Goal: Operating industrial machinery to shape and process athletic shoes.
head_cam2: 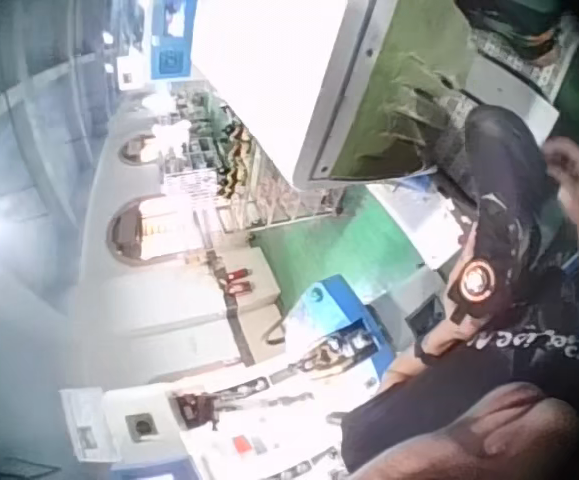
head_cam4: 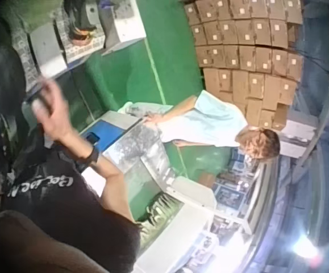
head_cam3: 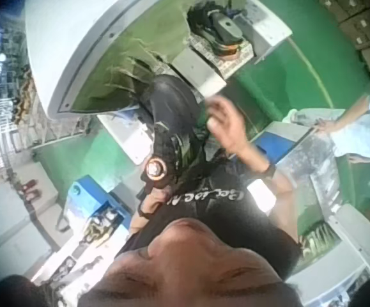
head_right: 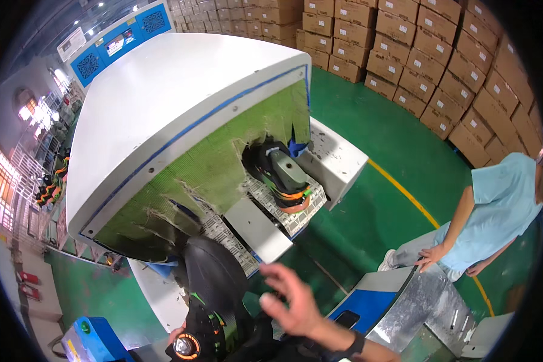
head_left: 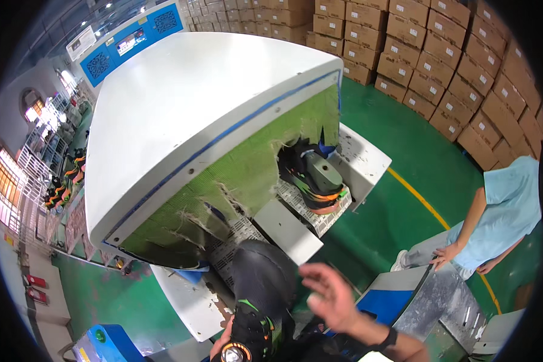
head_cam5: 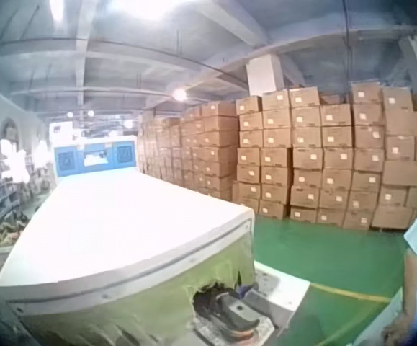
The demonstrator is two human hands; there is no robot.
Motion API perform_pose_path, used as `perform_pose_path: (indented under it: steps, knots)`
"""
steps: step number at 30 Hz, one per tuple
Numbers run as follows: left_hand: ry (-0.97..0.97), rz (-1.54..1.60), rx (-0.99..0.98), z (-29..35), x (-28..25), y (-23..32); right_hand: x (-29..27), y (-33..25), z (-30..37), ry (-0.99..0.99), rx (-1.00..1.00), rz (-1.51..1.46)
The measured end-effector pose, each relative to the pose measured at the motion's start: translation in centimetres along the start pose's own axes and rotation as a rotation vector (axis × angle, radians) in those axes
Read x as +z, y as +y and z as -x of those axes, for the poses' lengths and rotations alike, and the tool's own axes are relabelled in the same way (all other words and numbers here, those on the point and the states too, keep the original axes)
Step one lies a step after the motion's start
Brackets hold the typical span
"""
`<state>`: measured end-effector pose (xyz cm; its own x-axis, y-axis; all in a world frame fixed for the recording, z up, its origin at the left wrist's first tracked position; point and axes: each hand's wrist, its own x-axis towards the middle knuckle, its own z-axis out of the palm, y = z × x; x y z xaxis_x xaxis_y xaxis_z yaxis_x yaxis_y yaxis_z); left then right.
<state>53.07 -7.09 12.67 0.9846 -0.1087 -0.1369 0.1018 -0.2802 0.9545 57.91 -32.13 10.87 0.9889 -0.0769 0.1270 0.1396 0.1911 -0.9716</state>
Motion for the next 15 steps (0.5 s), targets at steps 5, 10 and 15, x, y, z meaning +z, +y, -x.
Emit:
perform_pose_path:
  steps: [5, 10, 15]
  knots:
    - [0.121, 0.594, -0.088, -2.0, 3.2, 3.3, 3.4, 0.8, 4.0, 0.041, -0.083, 0.405]
    - [0.332, 0.455, -0.045, -9.6, 5.5, 2.9, 2.9, 2.0, 6.4, 0.095, 0.014, 0.251]
    - [0.369, 0.223, 0.146, -17.2, 5.2, 3.1, 3.3, 5.3, 11.5, 0.113, 0.213, 0.009]
